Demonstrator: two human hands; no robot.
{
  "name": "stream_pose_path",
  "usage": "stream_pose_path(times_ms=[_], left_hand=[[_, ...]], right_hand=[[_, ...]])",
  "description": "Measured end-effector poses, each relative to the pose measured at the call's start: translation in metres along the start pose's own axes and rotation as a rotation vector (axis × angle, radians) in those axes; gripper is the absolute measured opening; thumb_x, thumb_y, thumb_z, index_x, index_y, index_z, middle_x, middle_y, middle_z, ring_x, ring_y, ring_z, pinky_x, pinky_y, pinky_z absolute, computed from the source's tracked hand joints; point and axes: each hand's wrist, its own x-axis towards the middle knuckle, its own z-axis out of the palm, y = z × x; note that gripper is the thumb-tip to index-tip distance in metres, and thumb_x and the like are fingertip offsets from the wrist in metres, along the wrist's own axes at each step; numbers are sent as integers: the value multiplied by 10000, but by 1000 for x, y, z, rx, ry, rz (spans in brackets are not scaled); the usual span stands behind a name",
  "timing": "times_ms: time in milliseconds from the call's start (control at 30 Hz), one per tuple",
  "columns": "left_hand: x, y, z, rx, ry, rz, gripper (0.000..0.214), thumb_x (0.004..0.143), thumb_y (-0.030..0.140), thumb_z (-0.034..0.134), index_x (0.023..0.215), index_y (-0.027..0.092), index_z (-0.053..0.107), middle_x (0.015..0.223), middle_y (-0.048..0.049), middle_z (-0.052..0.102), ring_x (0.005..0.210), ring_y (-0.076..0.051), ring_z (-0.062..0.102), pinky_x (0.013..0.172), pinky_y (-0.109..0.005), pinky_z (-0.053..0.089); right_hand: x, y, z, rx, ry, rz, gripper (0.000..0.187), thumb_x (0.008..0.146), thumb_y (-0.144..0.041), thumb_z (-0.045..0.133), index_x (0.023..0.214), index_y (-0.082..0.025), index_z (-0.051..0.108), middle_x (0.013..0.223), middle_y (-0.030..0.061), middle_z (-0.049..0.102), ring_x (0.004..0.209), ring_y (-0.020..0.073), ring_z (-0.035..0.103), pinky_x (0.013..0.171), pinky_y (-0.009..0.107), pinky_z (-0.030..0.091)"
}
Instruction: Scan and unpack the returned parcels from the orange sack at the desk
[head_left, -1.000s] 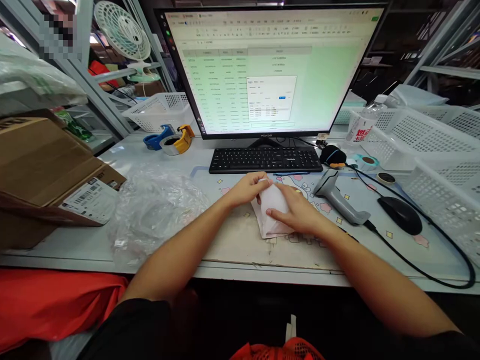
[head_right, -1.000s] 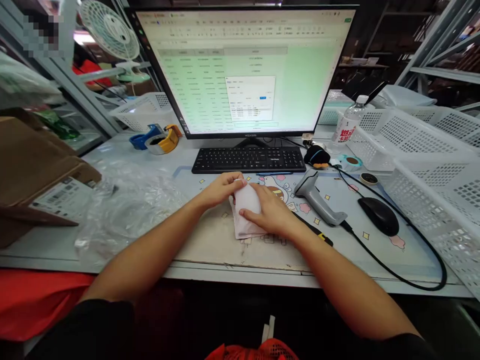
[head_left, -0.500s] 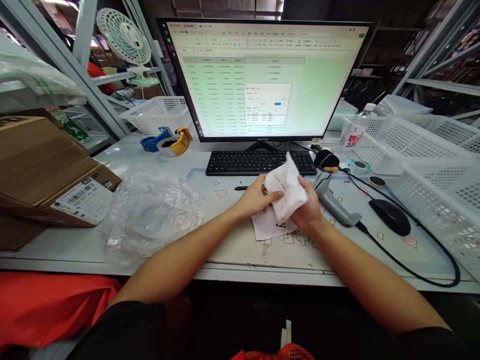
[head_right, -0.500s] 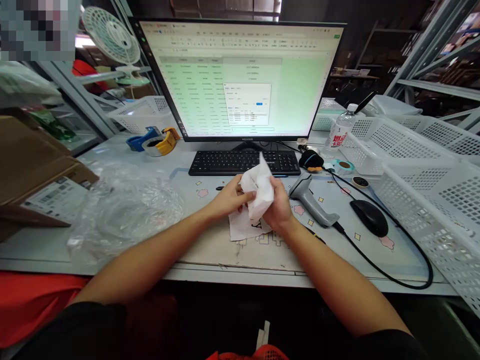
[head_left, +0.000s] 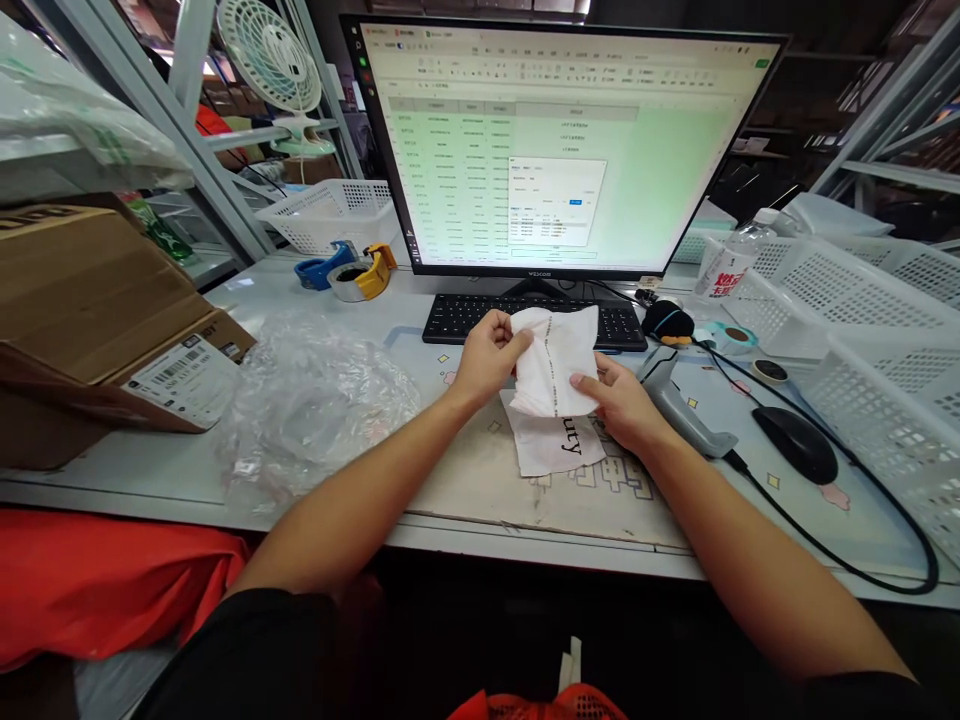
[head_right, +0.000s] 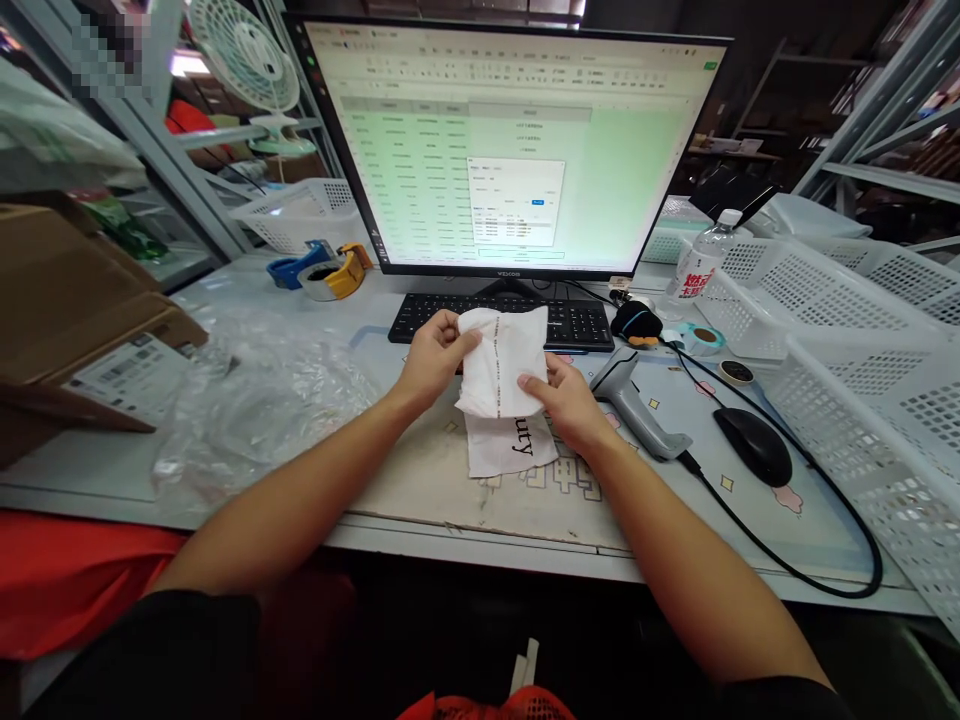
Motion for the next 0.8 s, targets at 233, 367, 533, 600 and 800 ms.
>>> stream_pose_path(times_ms=[233,367,533,600,800], left_hand=[[-4,-6,2,-25,-353,-126,523,856,593,805,1077,124,742,1154,-138,783,1048,-279,720,911,-371,569],[-4,-12,0,-48,-365,-121,579,852,598,817,1181,124,764,1239,-153,780,1101,-292,728,969,-406,564],[-3,-14,-1,-23,-332,-75,551,853,545,833,1225,143,769,1258,-142,782,1131,-304,730,1008,-428,556],[-2,-14,-1,-25,-329,-60,541,851,532,837,1221,144,771,1255,-137,783,1133,-303,728,1007,-422,556],[-3,-20,5,14,-277,-37,394,836,420,854,1093,127,797,1136,-109,805,1056,-273,726,969,-384,553]], right_hand=[[2,10,4,-31,120,-124,500,759,-418,837,1183,-221,660,1238,93,779,1108,278,729,1029,475,570],[2,9,3,-41,116,-134,530,760,-451,844,1193,-213,651,1238,98,772,1113,269,722,1046,468,558],[2,7,1,-107,113,-111,556,744,-542,852,1159,-219,670,1217,91,770,1134,279,707,1006,446,575],[2,5,0,-113,85,-67,542,754,-585,840,1124,-219,685,1104,77,783,993,267,724,870,419,612],[-4,-2,-1,-307,43,-17,505,760,-628,817,1018,-202,736,932,67,786,736,243,689,658,384,589]])
